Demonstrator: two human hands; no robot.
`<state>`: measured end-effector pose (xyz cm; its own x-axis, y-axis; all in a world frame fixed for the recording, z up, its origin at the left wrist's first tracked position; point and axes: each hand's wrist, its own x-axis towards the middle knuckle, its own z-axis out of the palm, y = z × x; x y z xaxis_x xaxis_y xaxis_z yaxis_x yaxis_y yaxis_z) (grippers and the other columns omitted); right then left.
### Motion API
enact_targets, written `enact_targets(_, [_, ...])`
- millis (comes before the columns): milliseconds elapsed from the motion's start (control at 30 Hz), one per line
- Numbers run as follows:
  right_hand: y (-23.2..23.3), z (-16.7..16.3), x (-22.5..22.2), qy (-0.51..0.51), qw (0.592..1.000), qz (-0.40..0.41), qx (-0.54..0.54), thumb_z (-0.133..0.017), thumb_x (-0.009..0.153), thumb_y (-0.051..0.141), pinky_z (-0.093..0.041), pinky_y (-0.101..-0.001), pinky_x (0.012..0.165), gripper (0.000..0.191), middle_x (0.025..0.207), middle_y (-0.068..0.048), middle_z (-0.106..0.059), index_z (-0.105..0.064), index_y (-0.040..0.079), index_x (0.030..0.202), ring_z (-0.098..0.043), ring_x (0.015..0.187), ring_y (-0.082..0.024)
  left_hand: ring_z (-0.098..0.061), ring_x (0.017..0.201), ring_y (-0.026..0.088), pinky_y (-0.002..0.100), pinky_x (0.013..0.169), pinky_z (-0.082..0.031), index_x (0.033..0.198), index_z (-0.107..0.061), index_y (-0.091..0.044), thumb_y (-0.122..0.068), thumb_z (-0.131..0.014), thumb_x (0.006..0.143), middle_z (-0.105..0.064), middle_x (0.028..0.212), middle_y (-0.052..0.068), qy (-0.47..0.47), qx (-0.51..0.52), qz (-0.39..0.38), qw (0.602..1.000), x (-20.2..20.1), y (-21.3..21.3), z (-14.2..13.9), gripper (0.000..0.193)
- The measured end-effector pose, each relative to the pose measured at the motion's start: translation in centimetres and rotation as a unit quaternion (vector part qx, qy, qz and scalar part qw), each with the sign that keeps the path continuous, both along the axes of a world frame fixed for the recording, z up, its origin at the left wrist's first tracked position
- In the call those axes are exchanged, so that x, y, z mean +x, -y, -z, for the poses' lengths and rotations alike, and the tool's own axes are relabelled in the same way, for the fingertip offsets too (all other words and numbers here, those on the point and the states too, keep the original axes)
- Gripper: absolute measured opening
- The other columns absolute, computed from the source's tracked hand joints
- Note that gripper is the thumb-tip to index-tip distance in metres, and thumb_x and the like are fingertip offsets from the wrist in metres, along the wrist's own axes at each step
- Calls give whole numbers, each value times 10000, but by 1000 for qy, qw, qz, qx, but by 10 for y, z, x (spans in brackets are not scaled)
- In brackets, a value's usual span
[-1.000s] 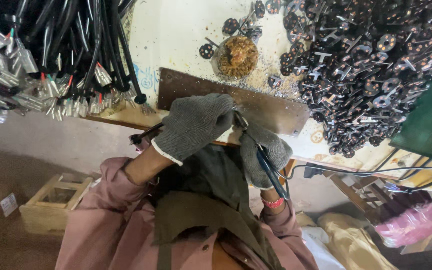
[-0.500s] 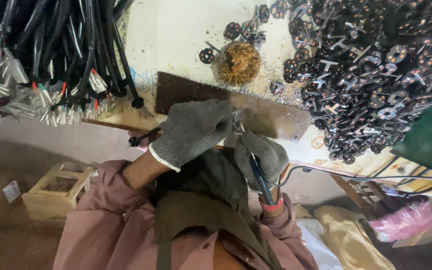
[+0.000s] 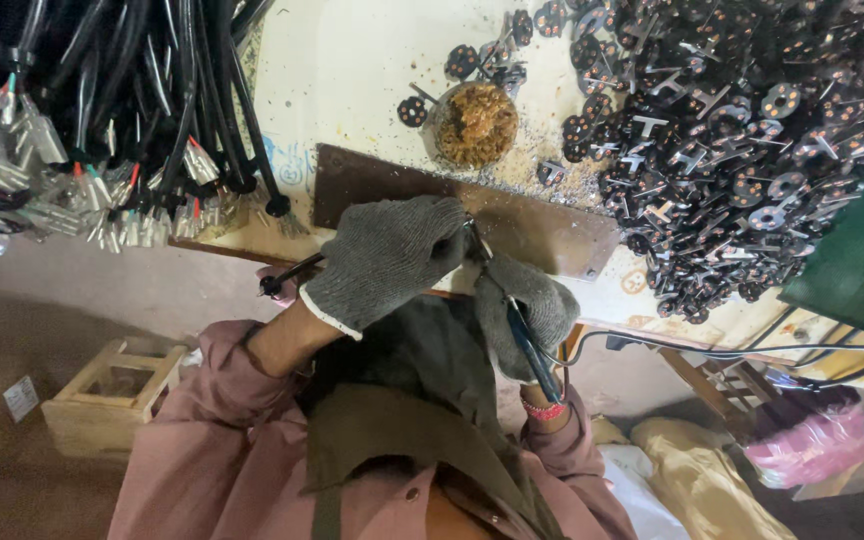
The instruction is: The person, wearing gloves, solders small electronic components with wires at a workbench using a soldering iron, working on one part at a time and setting finished parts onto a large pile of completed assemblies on the bench.
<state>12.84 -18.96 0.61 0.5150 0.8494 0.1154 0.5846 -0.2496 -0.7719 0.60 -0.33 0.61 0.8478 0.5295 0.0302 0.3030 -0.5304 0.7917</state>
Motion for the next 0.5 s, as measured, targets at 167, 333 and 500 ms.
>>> enact_targets(167, [2, -2, 4, -61, 998, -17, -15, -800, 816, 63, -599, -386, 810, 309, 978, -146, -741, -693, 33, 1104, -757, 884, -316, -664, 621, 334, 459, 547, -523, 900, -654, -123, -202, -723, 892, -657, 768, 96, -36, 15, 20, 999, 2, -2, -1, 105])
enact_targets(333, [8, 5, 6, -12, 1000, -19, -22, -807, 809, 76, -597, -396, 804, 303, 980, -155, -743, -694, 48, 1089, -751, 878, -334, -660, 642, 344, 485, 559, -509, 890, -637, -126, -194, -720, 893, -658, 791, 96, -40, -15, 16, 999, 4, -3, 0, 108])
enact_targets(500, [10, 4, 5, -2, 999, -27, -30, -813, 804, 85, -587, -398, 780, 292, 957, -144, -742, -706, 55, 1073, -745, 855, -333, -664, 673, 348, 489, 582, -511, 888, -620, -124, -187, -715, 900, -655, 803, 93, -21, -50, 11, 998, -1, -4, 0, 114])
